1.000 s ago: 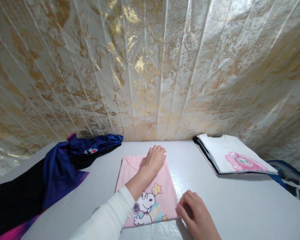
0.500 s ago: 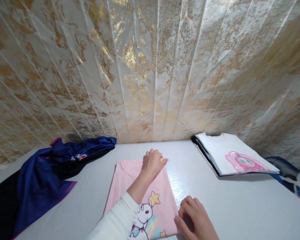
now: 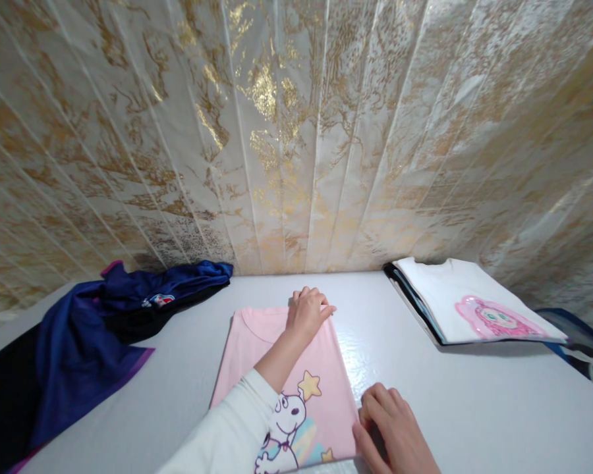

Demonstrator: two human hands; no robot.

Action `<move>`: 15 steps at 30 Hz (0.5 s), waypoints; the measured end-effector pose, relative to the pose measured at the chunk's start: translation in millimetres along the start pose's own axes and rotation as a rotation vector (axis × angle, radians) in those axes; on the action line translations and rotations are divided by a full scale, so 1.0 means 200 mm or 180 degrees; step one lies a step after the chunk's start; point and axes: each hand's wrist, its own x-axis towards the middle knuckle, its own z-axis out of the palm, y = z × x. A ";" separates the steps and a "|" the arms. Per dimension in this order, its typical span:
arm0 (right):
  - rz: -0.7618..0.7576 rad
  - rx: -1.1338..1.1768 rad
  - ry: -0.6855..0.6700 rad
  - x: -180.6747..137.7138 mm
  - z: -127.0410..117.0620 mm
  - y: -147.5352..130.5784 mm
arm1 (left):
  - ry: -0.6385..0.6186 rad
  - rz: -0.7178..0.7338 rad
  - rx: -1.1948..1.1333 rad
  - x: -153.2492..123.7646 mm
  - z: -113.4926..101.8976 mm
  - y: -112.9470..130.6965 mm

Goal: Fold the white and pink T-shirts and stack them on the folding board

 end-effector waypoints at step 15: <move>-0.0322 0.0088 0.1024 0.33 0.16 -0.06 | -0.0233 0.0474 0.0931 -0.60 -0.27 0.04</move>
